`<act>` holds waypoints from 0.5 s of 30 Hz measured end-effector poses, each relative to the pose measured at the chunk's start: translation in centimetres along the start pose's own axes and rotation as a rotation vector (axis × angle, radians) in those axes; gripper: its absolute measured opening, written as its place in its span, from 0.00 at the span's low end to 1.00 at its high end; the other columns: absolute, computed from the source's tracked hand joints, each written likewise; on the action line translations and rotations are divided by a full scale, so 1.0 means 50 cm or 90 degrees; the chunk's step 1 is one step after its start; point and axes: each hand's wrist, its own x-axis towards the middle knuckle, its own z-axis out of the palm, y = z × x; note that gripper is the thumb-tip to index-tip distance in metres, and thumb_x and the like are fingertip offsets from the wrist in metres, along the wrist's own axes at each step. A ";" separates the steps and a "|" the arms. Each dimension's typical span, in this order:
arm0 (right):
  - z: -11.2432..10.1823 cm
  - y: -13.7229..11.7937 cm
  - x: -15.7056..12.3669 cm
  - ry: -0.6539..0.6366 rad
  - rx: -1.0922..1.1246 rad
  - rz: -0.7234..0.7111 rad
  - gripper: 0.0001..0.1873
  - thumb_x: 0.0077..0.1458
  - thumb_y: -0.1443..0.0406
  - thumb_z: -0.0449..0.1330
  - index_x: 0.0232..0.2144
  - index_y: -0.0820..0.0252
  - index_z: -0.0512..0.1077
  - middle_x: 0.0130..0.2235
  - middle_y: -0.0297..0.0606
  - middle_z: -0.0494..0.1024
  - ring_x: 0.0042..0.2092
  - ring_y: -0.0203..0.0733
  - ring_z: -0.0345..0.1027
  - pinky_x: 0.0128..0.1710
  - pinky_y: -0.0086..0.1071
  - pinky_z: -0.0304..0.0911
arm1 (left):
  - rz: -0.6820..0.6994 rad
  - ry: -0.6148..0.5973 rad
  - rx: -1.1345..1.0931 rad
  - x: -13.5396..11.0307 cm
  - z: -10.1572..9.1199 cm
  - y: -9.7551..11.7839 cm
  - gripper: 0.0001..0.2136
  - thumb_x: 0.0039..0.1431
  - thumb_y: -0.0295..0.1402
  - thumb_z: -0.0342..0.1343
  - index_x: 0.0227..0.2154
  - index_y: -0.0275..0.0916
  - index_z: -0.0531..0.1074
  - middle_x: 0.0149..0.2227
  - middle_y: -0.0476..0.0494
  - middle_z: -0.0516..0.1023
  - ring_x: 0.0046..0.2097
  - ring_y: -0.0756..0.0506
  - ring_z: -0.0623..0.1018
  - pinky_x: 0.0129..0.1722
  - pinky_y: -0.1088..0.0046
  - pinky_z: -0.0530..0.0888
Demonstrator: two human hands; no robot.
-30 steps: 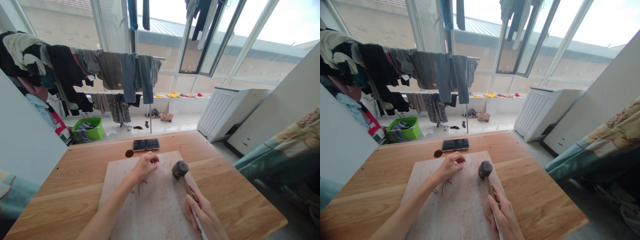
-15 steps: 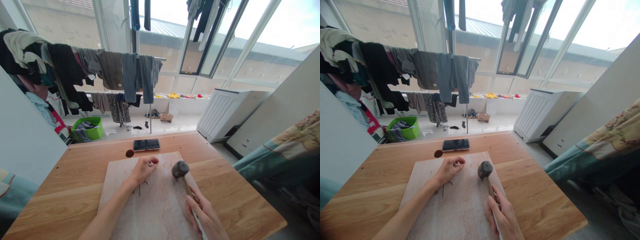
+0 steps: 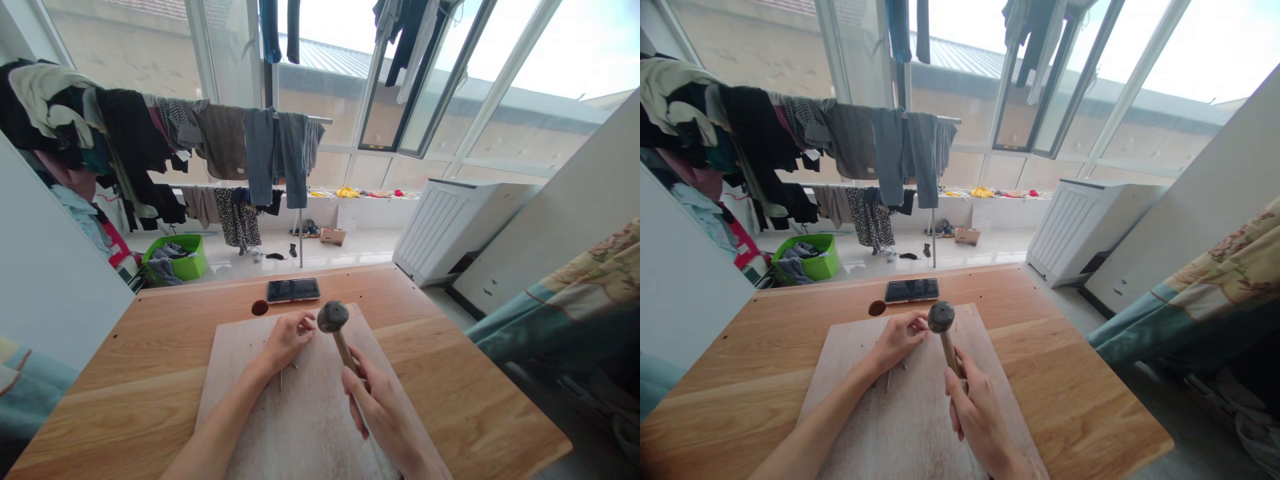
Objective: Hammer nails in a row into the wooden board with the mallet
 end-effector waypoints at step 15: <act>0.015 0.040 -0.002 -0.010 0.021 0.035 0.26 0.65 0.53 0.52 0.59 0.60 0.65 0.27 0.25 0.67 0.14 0.27 0.57 0.10 0.21 0.51 | 0.050 -0.066 0.071 -0.008 -0.032 0.035 0.13 0.55 0.26 0.58 0.44 0.39 0.76 0.44 0.42 0.81 0.46 0.43 0.79 0.47 0.69 0.73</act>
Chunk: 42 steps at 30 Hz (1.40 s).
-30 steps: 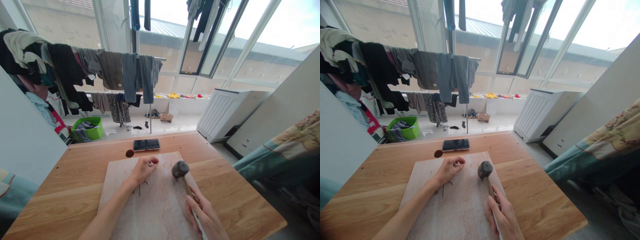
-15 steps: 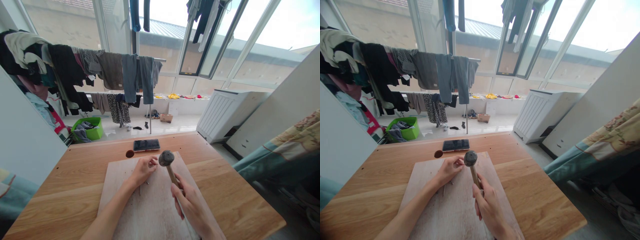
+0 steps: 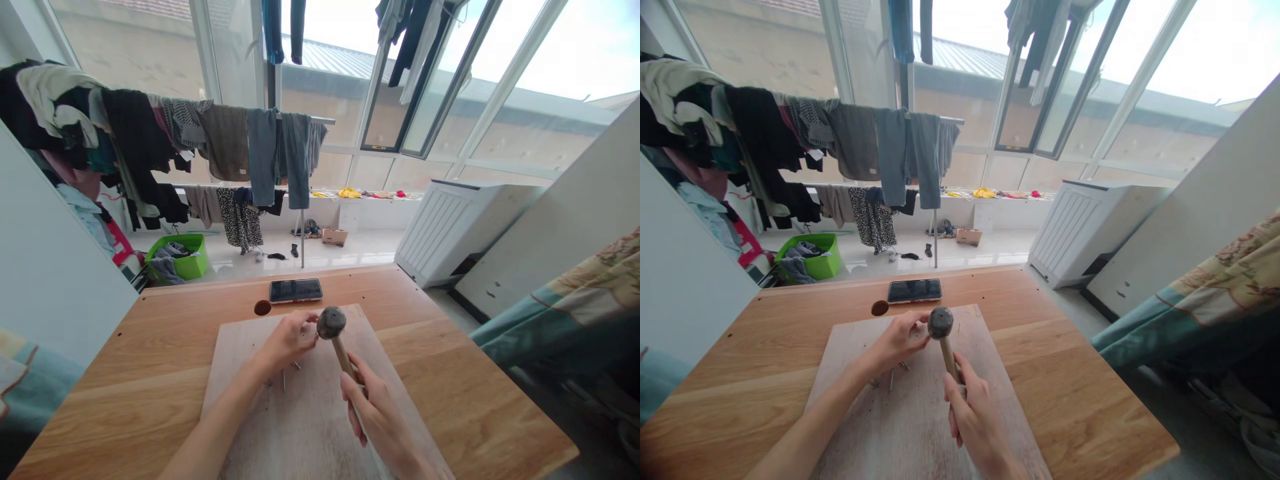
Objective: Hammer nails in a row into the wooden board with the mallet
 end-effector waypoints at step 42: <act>-0.025 0.011 -0.045 0.016 -0.025 0.055 0.30 0.62 0.50 0.55 0.59 0.62 0.68 0.25 0.28 0.70 0.14 0.30 0.57 0.13 0.26 0.55 | -0.033 0.019 0.031 -0.029 -0.020 -0.030 0.06 0.59 0.25 0.55 0.37 0.39 0.75 0.34 0.47 0.80 0.35 0.47 0.79 0.38 0.73 0.74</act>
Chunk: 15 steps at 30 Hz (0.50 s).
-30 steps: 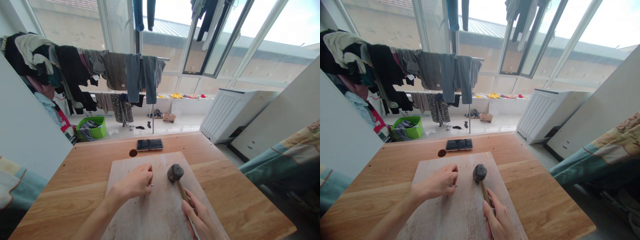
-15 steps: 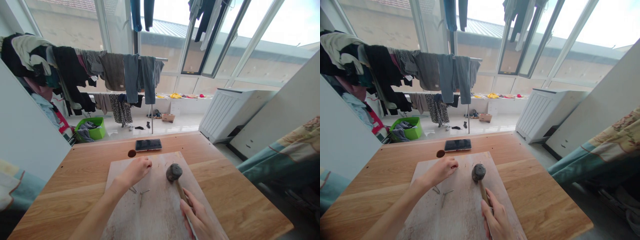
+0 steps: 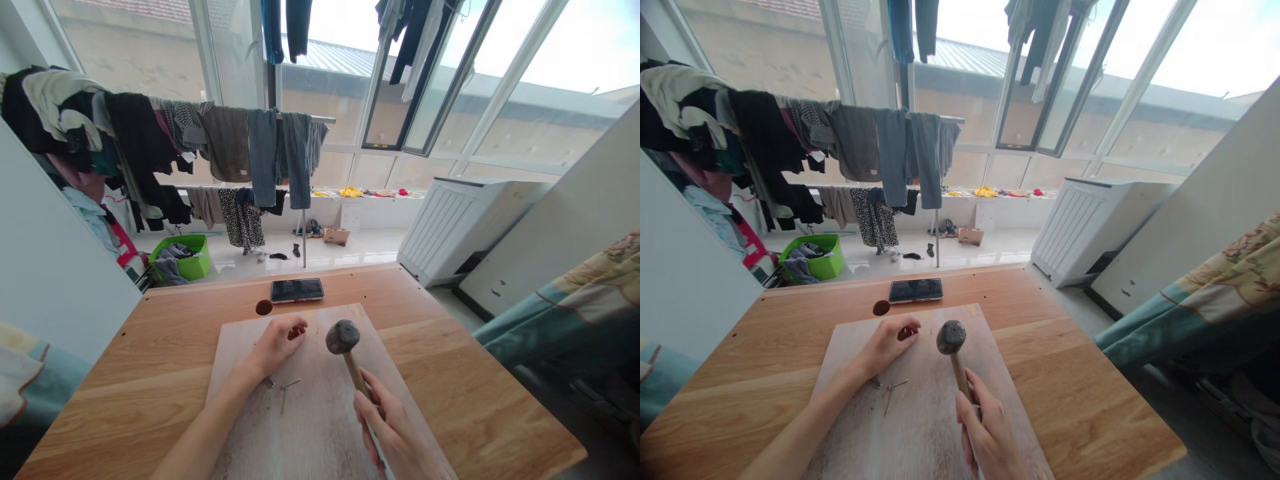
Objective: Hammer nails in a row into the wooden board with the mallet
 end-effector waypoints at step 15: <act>0.078 -0.033 0.062 -0.038 -0.001 -0.056 0.29 0.63 0.51 0.54 0.60 0.59 0.67 0.29 0.27 0.68 0.14 0.26 0.58 0.10 0.22 0.54 | 0.015 0.032 -0.024 0.004 0.016 -0.032 0.09 0.51 0.19 0.54 0.32 0.37 0.72 0.27 0.54 0.74 0.30 0.51 0.72 0.31 0.78 0.66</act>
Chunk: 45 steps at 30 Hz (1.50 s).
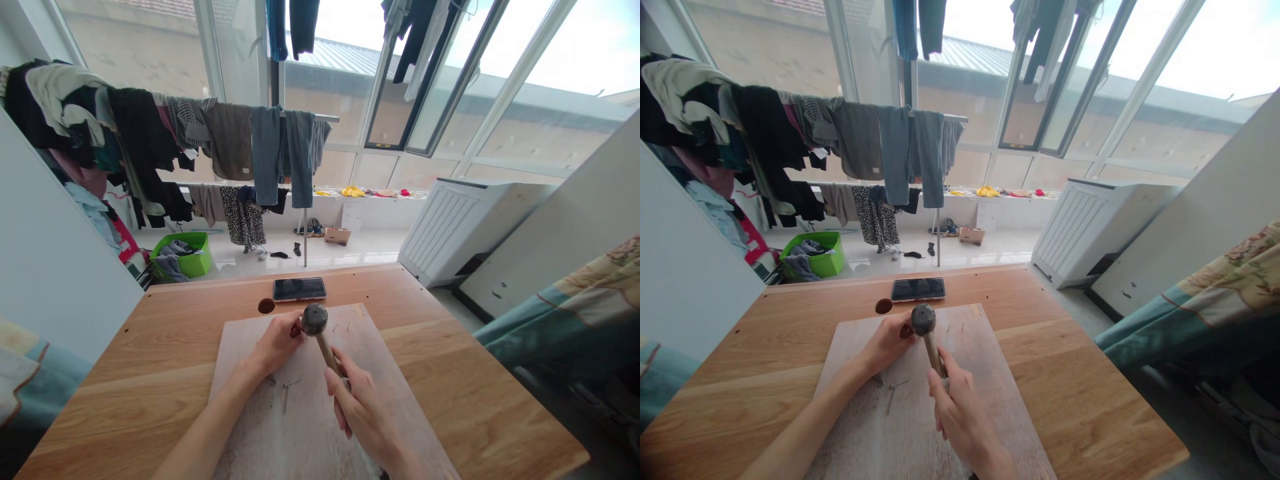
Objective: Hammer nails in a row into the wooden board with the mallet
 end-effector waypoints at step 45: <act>-0.062 0.038 -0.069 0.025 -0.015 0.034 0.28 0.64 0.52 0.54 0.59 0.63 0.68 0.27 0.27 0.69 0.13 0.28 0.58 0.12 0.23 0.55 | 0.003 -0.247 0.482 -0.015 -0.093 0.110 0.12 0.60 0.17 0.48 0.31 0.36 0.75 0.37 0.40 0.76 0.37 0.44 0.78 0.38 0.70 0.72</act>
